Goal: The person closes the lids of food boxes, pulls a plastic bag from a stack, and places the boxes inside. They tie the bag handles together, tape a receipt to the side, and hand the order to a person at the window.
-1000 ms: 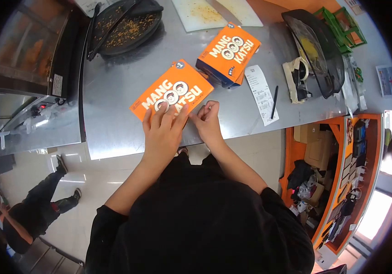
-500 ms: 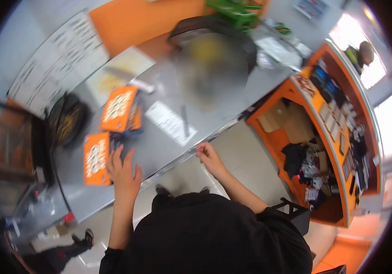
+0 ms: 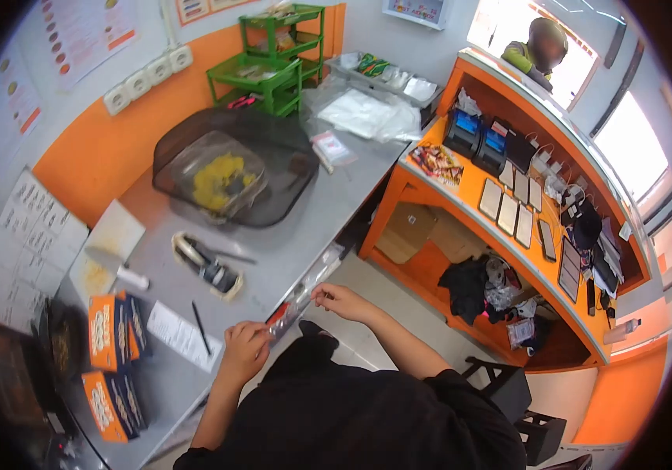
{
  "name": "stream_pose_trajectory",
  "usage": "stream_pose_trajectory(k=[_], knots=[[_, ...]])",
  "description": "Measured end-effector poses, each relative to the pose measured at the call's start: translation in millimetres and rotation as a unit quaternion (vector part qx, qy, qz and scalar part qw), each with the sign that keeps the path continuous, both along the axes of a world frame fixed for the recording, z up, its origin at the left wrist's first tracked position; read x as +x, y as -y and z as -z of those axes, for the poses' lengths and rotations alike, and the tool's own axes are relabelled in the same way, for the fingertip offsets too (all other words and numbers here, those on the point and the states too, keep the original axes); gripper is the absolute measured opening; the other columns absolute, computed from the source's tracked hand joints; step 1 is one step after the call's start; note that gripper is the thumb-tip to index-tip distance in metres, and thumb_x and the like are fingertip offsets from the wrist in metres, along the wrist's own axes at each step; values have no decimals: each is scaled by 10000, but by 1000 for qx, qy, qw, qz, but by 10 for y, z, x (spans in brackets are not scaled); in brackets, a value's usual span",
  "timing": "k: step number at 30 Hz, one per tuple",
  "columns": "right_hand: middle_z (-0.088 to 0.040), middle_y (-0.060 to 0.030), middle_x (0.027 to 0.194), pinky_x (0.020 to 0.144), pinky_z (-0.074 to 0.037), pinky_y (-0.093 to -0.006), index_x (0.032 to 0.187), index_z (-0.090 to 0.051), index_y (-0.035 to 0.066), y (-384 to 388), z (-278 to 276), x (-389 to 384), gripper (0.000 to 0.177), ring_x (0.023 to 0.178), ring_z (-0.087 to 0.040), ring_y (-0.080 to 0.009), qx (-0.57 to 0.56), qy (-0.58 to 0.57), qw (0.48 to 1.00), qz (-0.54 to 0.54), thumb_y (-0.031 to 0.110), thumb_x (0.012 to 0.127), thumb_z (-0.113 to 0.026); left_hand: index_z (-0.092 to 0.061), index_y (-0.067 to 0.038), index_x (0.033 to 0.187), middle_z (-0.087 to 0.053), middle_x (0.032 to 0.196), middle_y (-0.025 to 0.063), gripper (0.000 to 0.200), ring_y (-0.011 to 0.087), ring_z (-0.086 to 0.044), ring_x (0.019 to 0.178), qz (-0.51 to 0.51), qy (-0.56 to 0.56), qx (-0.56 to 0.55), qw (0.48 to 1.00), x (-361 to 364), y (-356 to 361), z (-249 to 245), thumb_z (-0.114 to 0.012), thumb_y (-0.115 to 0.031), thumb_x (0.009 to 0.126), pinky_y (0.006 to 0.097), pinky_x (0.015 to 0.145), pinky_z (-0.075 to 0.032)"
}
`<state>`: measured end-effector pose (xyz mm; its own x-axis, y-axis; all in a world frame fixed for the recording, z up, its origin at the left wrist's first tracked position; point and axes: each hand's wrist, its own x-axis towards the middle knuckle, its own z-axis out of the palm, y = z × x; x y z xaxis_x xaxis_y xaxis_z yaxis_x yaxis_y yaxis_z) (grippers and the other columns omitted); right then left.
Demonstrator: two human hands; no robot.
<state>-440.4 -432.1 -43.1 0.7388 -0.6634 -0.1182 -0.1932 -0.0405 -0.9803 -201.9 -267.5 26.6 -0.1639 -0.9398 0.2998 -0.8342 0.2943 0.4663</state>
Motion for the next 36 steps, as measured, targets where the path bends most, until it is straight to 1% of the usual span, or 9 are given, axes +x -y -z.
stream_pose_trajectory(k=[8, 12, 17, 20, 22, 24, 27, 30, 36], knots=[[-586, -102, 857, 725, -458, -333, 1001, -584, 68, 2335, -389, -537, 239, 807, -570, -218, -198, -136, 955, 175, 79, 763, -574, -626, -110, 824, -611, 937, 11, 171, 202, -595, 819, 117, -51, -81, 988, -216, 1952, -339, -635, -52, 663, 349, 736, -433], [-519, -139, 1156, 793, -463, -416, 1144, -506, 115, 3804, -402, -672, 451, 961, -562, -302, -452, -296, 809, 233, 141, 720, -657, -634, -105, 827, -619, 935, 26, 218, 213, -593, 803, 156, -53, -70, 984, -387, 2630, -542, -624, 12, 643, 351, 719, -437], [-470, -133, 1244, 860, -466, -429, 1298, -416, 153, 4832, -685, -576, 645, 1014, -554, -319, -487, -459, 726, 161, 148, 712, -685, -645, -115, 835, -617, 943, 25, 255, 207, -591, 795, 152, -16, -25, 988, -501, 3077, -627, -627, 28, 625, 347, 708, -437], [-429, -139, 1301, 867, -465, -445, 1343, -359, 131, 5737, -362, -512, 725, 1044, -547, -340, -353, -483, 801, 29, 186, 711, -710, -648, -124, 887, -614, 984, 10, 251, 184, -598, 833, 99, -1, 20, 995, -554, 3207, -658, -649, -20, 658, 335, 746, -438], [-497, -135, 1246, 880, -462, -421, 1248, -478, 81, 6072, -476, -617, 572, 1033, -566, -323, -491, -185, 844, 108, 168, 728, -701, -650, -123, 890, -615, 1000, 12, 260, 186, -598, 847, 60, -19, 48, 997, -598, 3288, -605, -648, -13, 654, 340, 749, -440], [-546, -148, 1172, 887, -453, -379, 1104, -576, 61, 5959, -885, -567, 362, 1014, -576, -318, -131, 253, 935, 210, 117, 756, -658, -649, -122, 894, -614, 1008, 15, 267, 192, -598, 858, 35, -29, 68, 997, -711, 3428, -548, -646, -6, 654, 346, 750, -442], [-520, -168, 1191, 877, -453, -377, 1080, -564, 47, 6058, -885, -1195, 361, 1015, -565, -335, -175, 121, 944, 252, 111, 743, -674, -646, -119, 905, -611, 1002, 23, 269, 208, -598, 872, 40, -34, 83, 995, -906, 3757, -488, -639, 1, 664, 356, 756, -443], [-476, -200, 1183, 921, -416, -413, 1139, -514, 28, 6254, 6, -1731, 521, 1066, -502, -370, -347, -254, 899, 89, 172, 691, -739, -641, -117, 921, -606, 991, 31, 259, 230, -592, 895, 80, -54, 97, 991, -1193, 4172, -418, -627, -5, 688, 362, 772, -440], [-567, -120, 1055, 887, -422, -385, 888, -628, 80, 5843, -35, -1710, 208, 1040, -495, -340, -446, -219, 838, 225, 157, 711, -707, -600, -114, 1048, -589, 1035, 62, 336, 277, -542, 1013, 154, -57, 106, 981, -1819, 5322, 38, -596, -35, 721, 403, 866, -405]])
